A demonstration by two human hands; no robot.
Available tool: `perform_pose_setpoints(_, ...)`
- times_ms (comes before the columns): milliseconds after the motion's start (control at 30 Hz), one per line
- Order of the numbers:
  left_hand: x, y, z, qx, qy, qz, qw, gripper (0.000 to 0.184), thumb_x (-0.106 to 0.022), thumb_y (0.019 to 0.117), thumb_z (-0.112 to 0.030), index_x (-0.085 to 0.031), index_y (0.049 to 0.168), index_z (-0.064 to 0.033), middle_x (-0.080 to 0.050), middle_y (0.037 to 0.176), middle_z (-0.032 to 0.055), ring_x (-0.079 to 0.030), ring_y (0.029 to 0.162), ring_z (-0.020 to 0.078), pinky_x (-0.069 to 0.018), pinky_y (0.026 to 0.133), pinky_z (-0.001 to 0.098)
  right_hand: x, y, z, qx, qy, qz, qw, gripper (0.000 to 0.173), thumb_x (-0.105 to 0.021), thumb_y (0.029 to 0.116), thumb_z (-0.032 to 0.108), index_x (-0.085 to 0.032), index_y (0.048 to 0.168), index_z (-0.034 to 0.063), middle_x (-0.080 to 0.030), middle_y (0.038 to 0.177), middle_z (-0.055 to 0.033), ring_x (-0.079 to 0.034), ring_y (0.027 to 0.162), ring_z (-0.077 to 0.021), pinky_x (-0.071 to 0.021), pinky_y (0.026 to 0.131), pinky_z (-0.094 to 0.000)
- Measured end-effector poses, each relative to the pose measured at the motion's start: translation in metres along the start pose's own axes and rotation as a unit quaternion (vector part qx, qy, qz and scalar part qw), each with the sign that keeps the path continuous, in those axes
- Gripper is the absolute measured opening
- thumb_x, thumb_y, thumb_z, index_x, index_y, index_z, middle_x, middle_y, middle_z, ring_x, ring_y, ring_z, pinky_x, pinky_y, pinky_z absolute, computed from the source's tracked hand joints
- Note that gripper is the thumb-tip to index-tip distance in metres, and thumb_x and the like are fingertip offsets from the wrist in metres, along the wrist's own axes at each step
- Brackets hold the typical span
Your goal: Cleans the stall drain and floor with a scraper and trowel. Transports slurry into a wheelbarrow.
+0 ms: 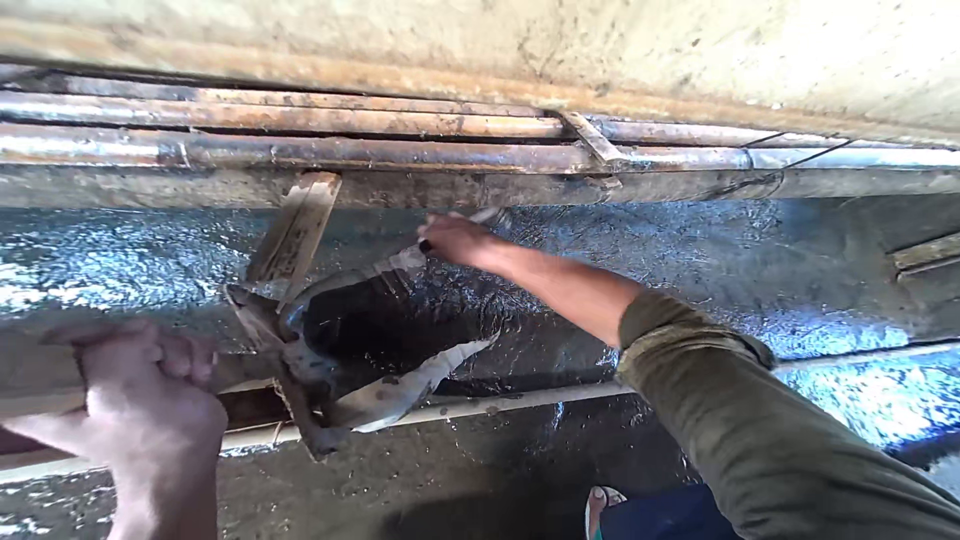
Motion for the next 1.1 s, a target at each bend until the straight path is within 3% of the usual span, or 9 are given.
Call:
perform_pose_setpoints(100, -0.004, -0.001, -0.008, 0.013, 0.007, -0.010, 1.000, 0.020, -0.047, 0.0941, -0.008, -0.045, 0.083, -0.0246, -0.040, 0.053, -0.0128, -0.043, 0.043, 0.0050, -0.0442, 0.046, 0.0215, -0.012, 0.025, -0.060, -0.108, 0.009, 0.053, 0.993, 0.030, -0.049, 0.1087, 0.024, -0.058, 0.132, 0.0080, -0.065, 0.131, -0.0202, -0.064, 0.121, -0.0413, -0.0513, 0.096, -0.0641)
perform_pose_setpoints(300, -0.004, -0.003, -0.009, 0.035, -0.004, -0.024, 0.999, 0.019, -0.048, 0.0934, -0.007, -0.045, 0.085, -0.0240, -0.041, 0.053, -0.0126, -0.045, 0.044, 0.0050, -0.0461, 0.047, 0.0218, -0.022, -0.020, -0.016, 0.115, -0.003, 0.006, 0.993, 0.021, -0.066, 0.0984, 0.025, -0.076, 0.106, 0.0083, -0.066, 0.121, -0.0179, -0.064, 0.112, -0.0365, -0.0510, 0.098, -0.0580)
perform_pose_setpoints(433, -0.004, -0.002, -0.008, 0.033, -0.004, -0.019, 0.999, 0.020, -0.048, 0.0946, -0.007, -0.046, 0.085, -0.0243, -0.041, 0.054, -0.0121, -0.045, 0.044, 0.0059, -0.0464, 0.047, 0.0223, -0.020, -0.082, 0.028, 0.214, 0.017, 0.030, 0.976, 0.033, -0.057, 0.1046, 0.029, -0.072, 0.090, 0.0031, -0.065, 0.098, -0.0142, -0.067, 0.083, -0.0286, -0.0558, 0.075, -0.0467)
perform_pose_setpoints(533, -0.001, -0.002, -0.005, 0.025, -0.005, -0.010, 1.000, 0.019, -0.049, 0.0935, -0.008, -0.046, 0.085, -0.0249, -0.042, 0.054, -0.0124, -0.045, 0.044, 0.0056, -0.0462, 0.047, 0.0222, -0.011, -0.060, 0.020, 0.143, -0.014, 0.023, 0.989, 0.025, -0.062, 0.1027, 0.025, -0.074, 0.103, 0.0039, -0.067, 0.114, -0.0197, -0.069, 0.096, -0.0365, -0.0578, 0.083, -0.0535)
perform_pose_setpoints(600, -0.002, -0.001, -0.004, 0.027, -0.008, -0.008, 1.000, 0.019, -0.048, 0.0934, -0.008, -0.046, 0.085, -0.0251, -0.041, 0.054, -0.0126, -0.044, 0.044, 0.0054, -0.0452, 0.047, 0.0222, -0.009, -0.021, -0.002, 0.100, -0.017, 0.031, 0.994, 0.021, -0.067, 0.0988, 0.022, -0.074, 0.113, 0.0083, -0.060, 0.132, -0.0199, -0.062, 0.116, -0.0390, -0.0515, 0.101, -0.0558)
perform_pose_setpoints(767, 0.001, 0.000, -0.005, 0.025, -0.004, -0.010, 1.000, 0.020, -0.047, 0.0937, -0.008, -0.045, 0.083, -0.0245, -0.039, 0.052, -0.0125, -0.043, 0.043, 0.0054, -0.0454, 0.047, 0.0223, -0.020, -0.008, -0.013, 0.234, 0.019, -0.016, 0.972, 0.022, -0.063, 0.0994, 0.021, -0.076, 0.097, 0.0030, -0.068, 0.114, -0.0170, -0.066, 0.106, -0.0319, -0.0520, 0.098, -0.0508)
perform_pose_setpoints(900, 0.008, 0.002, -0.001, 0.016, 0.001, -0.011, 1.000, 0.020, -0.047, 0.0961, -0.010, -0.046, 0.084, -0.0253, -0.041, 0.054, -0.0131, -0.045, 0.045, 0.0053, -0.0468, 0.048, 0.0227, -0.023, -0.083, -0.011, 0.339, 0.062, -0.075, 0.936, 0.036, -0.061, 0.0967, 0.024, -0.063, 0.065, 0.0060, -0.062, 0.079, -0.0087, -0.062, 0.070, -0.0207, -0.0530, 0.063, -0.0399)
perform_pose_setpoints(1000, 0.013, 0.006, 0.008, 0.006, 0.011, 0.012, 1.000, 0.020, -0.048, 0.0962, -0.014, -0.046, 0.084, -0.0286, -0.042, 0.057, -0.0164, -0.046, 0.048, 0.0027, -0.0469, 0.051, 0.0209, -0.004, -0.127, -0.036, 0.269, 0.073, -0.095, 0.956, 0.036, -0.058, 0.0996, 0.021, -0.065, 0.069, 0.0036, -0.061, 0.078, -0.0089, -0.062, 0.068, -0.0194, -0.0538, 0.061, -0.0363)
perform_pose_setpoints(1100, 0.015, 0.007, 0.013, 0.002, 0.004, 0.026, 1.000, 0.022, -0.048, 0.0972, -0.011, -0.048, 0.083, -0.0284, -0.043, 0.058, -0.0160, -0.046, 0.049, 0.0028, -0.0474, 0.053, 0.0210, 0.017, -0.135, -0.084, 0.033, -0.020, -0.047, 0.998, 0.031, -0.057, 0.1028, 0.025, -0.075, 0.091, 0.0031, -0.069, 0.097, -0.0157, -0.070, 0.088, -0.0314, -0.0581, 0.078, -0.0518)
Point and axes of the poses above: each hand's wrist, its own y-axis towards the middle knuckle, its own x-axis out of the back of the hand, z = x × y, the point moved 3 cm from there along y, towards the middle knuckle
